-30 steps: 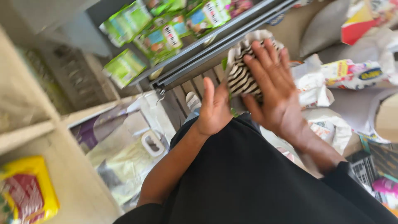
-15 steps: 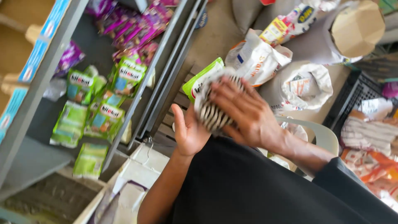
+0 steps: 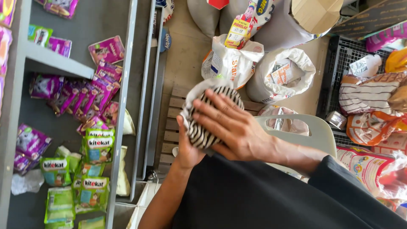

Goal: Cleaning individual cat food pouches with a cloth and organizing them onto retail shelves.

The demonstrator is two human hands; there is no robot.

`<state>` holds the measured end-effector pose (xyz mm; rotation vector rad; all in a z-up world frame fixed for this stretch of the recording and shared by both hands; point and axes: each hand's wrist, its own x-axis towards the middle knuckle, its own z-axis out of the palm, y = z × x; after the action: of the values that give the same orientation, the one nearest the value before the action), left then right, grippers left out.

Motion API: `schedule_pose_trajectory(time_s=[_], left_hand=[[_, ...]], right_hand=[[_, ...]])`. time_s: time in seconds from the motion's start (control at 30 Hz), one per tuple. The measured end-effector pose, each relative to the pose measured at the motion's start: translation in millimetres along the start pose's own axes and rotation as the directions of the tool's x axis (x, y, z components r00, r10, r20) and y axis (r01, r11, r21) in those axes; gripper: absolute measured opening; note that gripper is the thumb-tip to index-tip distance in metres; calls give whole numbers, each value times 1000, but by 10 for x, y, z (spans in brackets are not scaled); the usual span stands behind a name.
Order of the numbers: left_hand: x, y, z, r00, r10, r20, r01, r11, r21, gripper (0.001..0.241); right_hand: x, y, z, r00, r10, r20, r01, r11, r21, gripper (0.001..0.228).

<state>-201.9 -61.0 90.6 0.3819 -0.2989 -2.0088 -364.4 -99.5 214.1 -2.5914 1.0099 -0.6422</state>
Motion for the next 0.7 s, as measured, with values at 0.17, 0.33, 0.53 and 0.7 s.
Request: schedule_pose_trajectory(time_s=[0.17,0.33,0.53,0.7], left_hand=[[389,149,224,995,13,100,-8,998,-57,89],[781,195,174,998,54,40,-48,992,-120,83],[1147,300,297,997,77,-22,-75,995,70,63],[1217,429,402,1000,-4,17,5,1000,-15,61]], right_hand=[[129,309,-143,996,84,-7,-84,996,-25,66],[147,517,-183,998,65,12,-65,997,-34,66],[200,742,-264,989,146,-5,-146,983,-115,69],[246,839,-268,988,152,12,-151,986,-75,69]])
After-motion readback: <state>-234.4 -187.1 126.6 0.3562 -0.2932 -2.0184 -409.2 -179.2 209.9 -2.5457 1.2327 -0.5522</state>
